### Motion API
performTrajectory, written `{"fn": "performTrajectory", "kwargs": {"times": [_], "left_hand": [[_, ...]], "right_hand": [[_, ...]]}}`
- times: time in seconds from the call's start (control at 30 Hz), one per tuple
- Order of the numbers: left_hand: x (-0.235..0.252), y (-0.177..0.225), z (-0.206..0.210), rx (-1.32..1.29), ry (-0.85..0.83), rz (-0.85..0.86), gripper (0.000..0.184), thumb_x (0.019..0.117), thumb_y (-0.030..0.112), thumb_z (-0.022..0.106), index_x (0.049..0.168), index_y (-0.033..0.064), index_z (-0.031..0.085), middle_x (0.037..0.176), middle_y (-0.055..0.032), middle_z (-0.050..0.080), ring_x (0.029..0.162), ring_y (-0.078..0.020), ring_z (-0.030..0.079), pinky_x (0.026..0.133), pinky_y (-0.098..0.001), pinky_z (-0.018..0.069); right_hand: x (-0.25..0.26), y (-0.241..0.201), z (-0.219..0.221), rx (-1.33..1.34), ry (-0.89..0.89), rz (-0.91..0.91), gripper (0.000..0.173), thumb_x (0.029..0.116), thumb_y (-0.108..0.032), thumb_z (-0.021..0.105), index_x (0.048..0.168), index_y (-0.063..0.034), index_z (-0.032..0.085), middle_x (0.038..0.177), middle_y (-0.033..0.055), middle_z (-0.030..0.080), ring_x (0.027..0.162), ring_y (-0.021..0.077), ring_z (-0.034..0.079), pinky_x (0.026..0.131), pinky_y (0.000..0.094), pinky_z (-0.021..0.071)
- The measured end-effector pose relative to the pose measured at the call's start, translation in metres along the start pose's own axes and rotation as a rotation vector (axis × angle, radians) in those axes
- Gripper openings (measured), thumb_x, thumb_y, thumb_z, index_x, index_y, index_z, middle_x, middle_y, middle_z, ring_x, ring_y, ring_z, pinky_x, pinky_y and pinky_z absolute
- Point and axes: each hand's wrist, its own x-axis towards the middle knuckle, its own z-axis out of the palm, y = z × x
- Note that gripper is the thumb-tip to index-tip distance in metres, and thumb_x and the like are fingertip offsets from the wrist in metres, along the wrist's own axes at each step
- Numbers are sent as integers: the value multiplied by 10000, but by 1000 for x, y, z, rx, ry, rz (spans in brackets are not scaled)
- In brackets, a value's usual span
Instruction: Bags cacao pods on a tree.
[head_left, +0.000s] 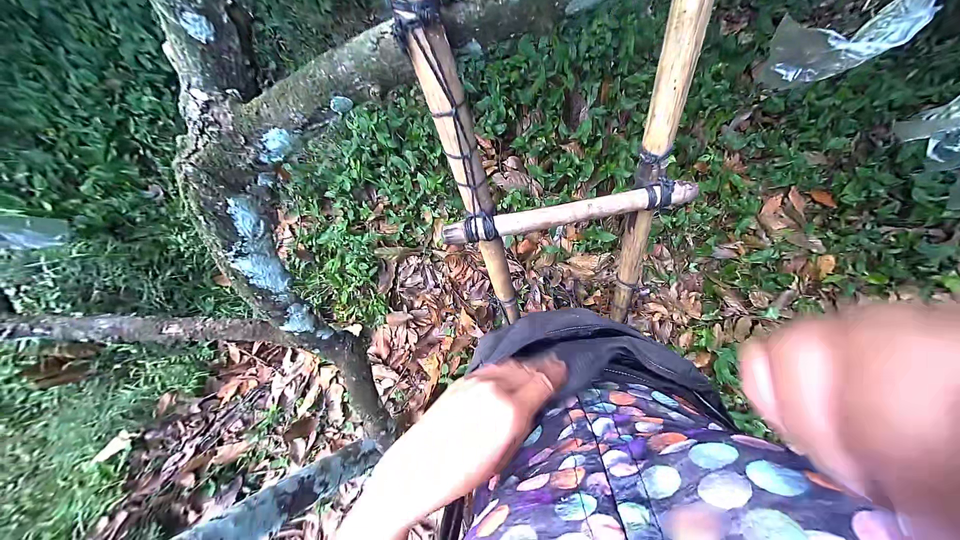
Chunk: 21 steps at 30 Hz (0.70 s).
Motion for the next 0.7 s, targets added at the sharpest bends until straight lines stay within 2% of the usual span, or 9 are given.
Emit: {"fn": "performTrajectory", "kwargs": {"times": [0.03, 0.1, 0.17, 0.23, 0.3, 0.4, 0.53, 0.63, 0.7], "left_hand": [[0, 4, 0, 35, -3, 80, 255, 994, 81, 508, 1148, 52, 710, 1129, -100, 756, 1050, -226, 737, 892, -367, 596], [-5, 9, -14, 70, -30, 205, 269, 1022, 23, 456, 1064, 79, 716, 1097, -73, 767, 1037, -181, 737, 884, -284, 580], [-9, 15, -32, 89, -51, 267, 267, 1038, 29, 451, 1058, 83, 712, 1101, -77, 759, 1054, -178, 725, 901, -262, 566], [-7, 20, -45, 83, -68, 304, 250, 1047, 43, 462, 1061, 74, 709, 1088, -90, 749, 1052, -187, 715, 909, -262, 558], [-3, 25, -55, 67, -86, 331, 235, 1047, 49, 471, 1039, 72, 705, 1065, -91, 743, 1036, -187, 708, 905, -263, 553], [5, 29, -63, 27, -118, 384, 222, 1043, 21, 475, 1006, 60, 690, 1030, -99, 737, 1013, -200, 707, 901, -281, 554], [5, 31, -69, 27, -151, 373, 220, 1048, 24, 473, 1029, 63, 688, 1050, -97, 733, 1048, -207, 700, 936, -293, 548], [4, 29, -69, 47, -148, 355, 218, 1049, 33, 477, 1028, 66, 691, 1052, -89, 736, 1050, -196, 699, 944, -280, 543], [3, 28, -69, 40, -148, 338, 220, 1050, 35, 477, 1026, 64, 695, 1052, -88, 736, 1050, -195, 700, 939, -282, 546]], "right_hand": [[7, 28, -6, -12, 59, -30, 214, 943, -289, 739, 816, -140, 653, 774, -96, 620, 729, -42, 599, 624, 117, 508], [13, 76, -4, -40, -12, 98, 152, 934, -185, 719, 812, -120, 655, 784, -70, 646, 701, -10, 630, 601, 154, 559], [5, 108, 6, -92, -303, 314, 243, 1043, -162, 539, 961, -42, 734, 928, 21, 740, 842, 54, 701, 769, 231, 599], [3, 122, 15, -242, -565, 508, 348, 1081, -132, 412, 1164, 27, 710, 1151, 154, 726, 1067, 218, 688, 952, 396, 525], [6, 132, 23, -449, -573, 603, 324, 1071, -61, 418, 1265, 56, 651, 1189, 226, 684, 1117, 351, 665, 1000, 506, 504], [9, 149, 30, -598, -444, 389, 272, 1045, -51, 494, 1222, 25, 686, 1111, 186, 708, 1020, 319, 702, 925, 455, 559], [11, 178, 49, -626, -318, -88, 150, 972, -117, 622, 960, -27, 741, 1035, 129, 732, 931, 251, 724, 791, 377, 605], [20, 182, 56, -652, -428, -65, 217, 953, -249, 695, 1048, -69, 770, 1072, 140, 688, 999, 289, 681, 830, 410, 586], [23, 185, 63, -622, -437, -53, 168, 971, -211, 663, 972, -90, 779, 1053, 143, 682, 999, 299, 670, 832, 425, 573]]}}
